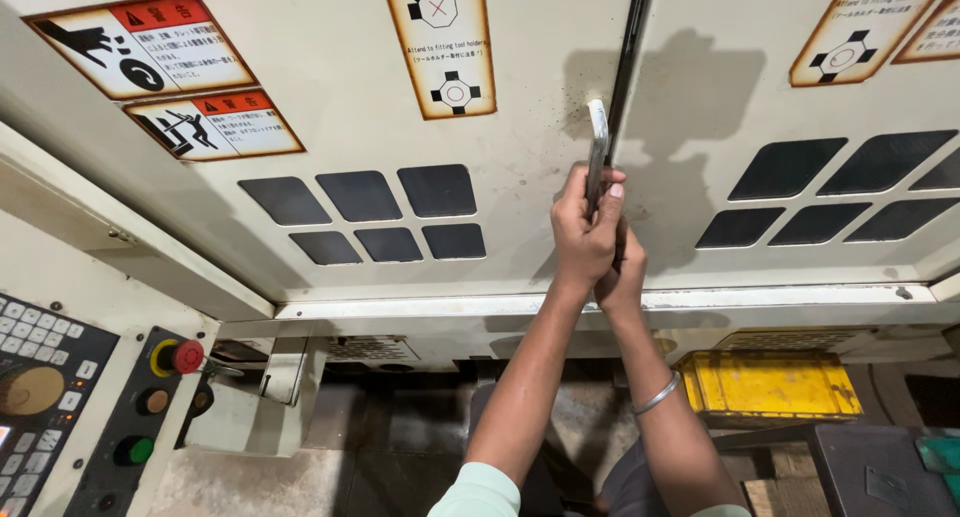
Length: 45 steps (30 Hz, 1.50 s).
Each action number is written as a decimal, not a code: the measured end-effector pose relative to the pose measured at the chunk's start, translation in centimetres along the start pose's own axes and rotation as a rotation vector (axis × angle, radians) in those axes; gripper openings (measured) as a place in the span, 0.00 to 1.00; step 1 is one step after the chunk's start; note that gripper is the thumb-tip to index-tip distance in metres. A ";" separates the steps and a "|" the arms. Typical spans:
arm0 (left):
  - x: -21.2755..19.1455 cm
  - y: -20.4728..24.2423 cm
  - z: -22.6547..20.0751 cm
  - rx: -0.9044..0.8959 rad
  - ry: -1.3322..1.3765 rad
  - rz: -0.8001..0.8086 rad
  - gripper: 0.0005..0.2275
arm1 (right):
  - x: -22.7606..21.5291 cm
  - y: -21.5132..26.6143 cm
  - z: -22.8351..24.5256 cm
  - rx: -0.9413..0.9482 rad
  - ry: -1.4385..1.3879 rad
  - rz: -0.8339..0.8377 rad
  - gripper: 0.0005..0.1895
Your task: The person sits on the floor and uses a white marker to rub the surface of a machine door, then opens the door to wipe the interior with a cloth. The person repeats the rubbing and wiping actions on the door and interior surfaces.
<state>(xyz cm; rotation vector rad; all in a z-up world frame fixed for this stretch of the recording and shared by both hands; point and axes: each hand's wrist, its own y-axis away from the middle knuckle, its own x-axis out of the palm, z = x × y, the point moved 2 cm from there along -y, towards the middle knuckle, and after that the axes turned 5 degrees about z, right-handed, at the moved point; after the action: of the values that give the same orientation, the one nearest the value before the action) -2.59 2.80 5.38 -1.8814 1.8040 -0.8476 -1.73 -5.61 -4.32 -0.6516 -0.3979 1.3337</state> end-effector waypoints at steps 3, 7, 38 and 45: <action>0.0 0.0 0.0 -0.020 -0.004 0.002 0.02 | 0.0 0.0 0.3 -0.006 0.002 0.002 0.14; 0.0 0.0 -0.1 -0.017 -0.011 0.002 0.02 | 0.0 0.0 0.4 0.002 0.038 -0.005 0.14; -0.1 0.1 -0.1 -0.020 0.010 0.014 0.02 | 0.1 0.1 0.2 0.006 0.007 -0.024 0.14; -0.1 0.1 -0.1 -0.012 -0.011 0.024 0.02 | 0.0 -0.1 0.1 0.034 0.024 -0.011 0.14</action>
<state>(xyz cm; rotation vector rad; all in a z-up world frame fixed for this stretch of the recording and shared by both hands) -2.72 2.88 5.43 -1.8641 1.8251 -0.8181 -1.73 -5.55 -4.23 -0.6361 -0.3580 1.3181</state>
